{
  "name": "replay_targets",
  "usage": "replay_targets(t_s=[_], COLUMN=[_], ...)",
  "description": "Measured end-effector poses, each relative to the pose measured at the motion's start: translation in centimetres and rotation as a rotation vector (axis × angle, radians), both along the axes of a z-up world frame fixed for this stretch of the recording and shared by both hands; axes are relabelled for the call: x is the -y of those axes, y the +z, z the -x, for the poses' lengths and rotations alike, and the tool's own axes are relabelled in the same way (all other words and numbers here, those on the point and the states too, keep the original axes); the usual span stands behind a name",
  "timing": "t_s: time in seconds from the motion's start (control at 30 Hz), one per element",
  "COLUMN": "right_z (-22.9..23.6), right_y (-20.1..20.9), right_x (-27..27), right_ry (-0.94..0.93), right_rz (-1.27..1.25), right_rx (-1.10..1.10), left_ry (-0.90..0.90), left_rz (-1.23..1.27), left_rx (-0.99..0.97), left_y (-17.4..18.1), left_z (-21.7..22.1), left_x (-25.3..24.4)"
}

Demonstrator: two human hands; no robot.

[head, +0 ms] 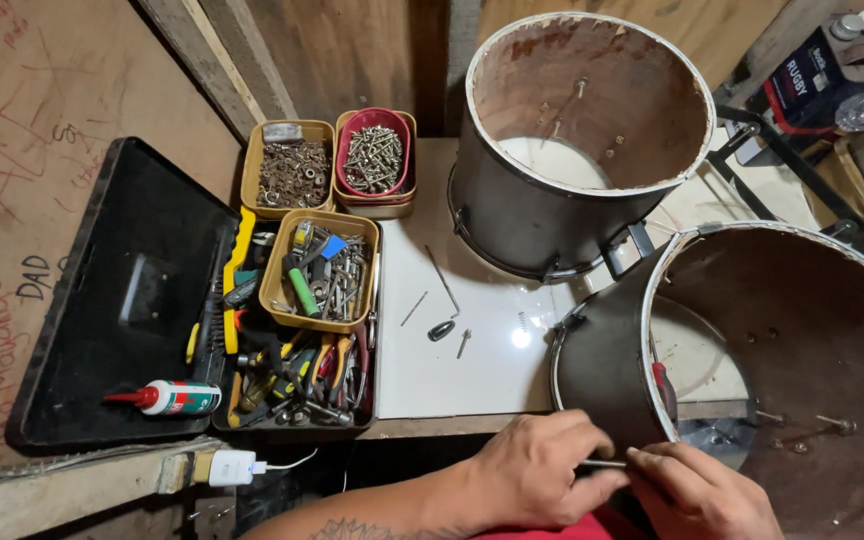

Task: The person assembles small metal components, including screws and bolts, using their hands and pliers. They sort through containers of hardware, pick out specific pieces, and manipulate them over two large metal buckets.

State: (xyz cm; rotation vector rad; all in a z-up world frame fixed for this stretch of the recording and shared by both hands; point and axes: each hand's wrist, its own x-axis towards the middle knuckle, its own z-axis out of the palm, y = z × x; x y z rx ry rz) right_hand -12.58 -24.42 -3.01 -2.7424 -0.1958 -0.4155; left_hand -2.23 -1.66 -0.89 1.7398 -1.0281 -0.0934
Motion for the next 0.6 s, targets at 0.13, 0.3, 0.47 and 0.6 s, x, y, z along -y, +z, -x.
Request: replay_targets(t_s=[0.13, 0.3, 0.47, 0.6], right_z=[-0.2, -0.3, -0.1, -0.4], right_y=[1.6, 1.8, 0.9, 1.4], right_x=[-1.7, -1.6, -0.8, -1.2], right_ry=[-0.035, -0.009, -0.036, -0.029], right_rz=[-0.025, -0.063, -0.062, -0.051], right_rx=[0.090, 0.031, 0.012, 0.035], left_ry=[-0.051, 0.016, -0.015, -0.020], left_rz=[0.089, 0.035, 0.028, 0.012], left_rx=[0.064, 0.117, 0.033, 0.100], left_y=[0.4, -0.3, 1.0, 0.7], left_z=[0.0, 0.3, -0.1, -0.1], left_x=[0.1, 1.0, 0.4, 0.7])
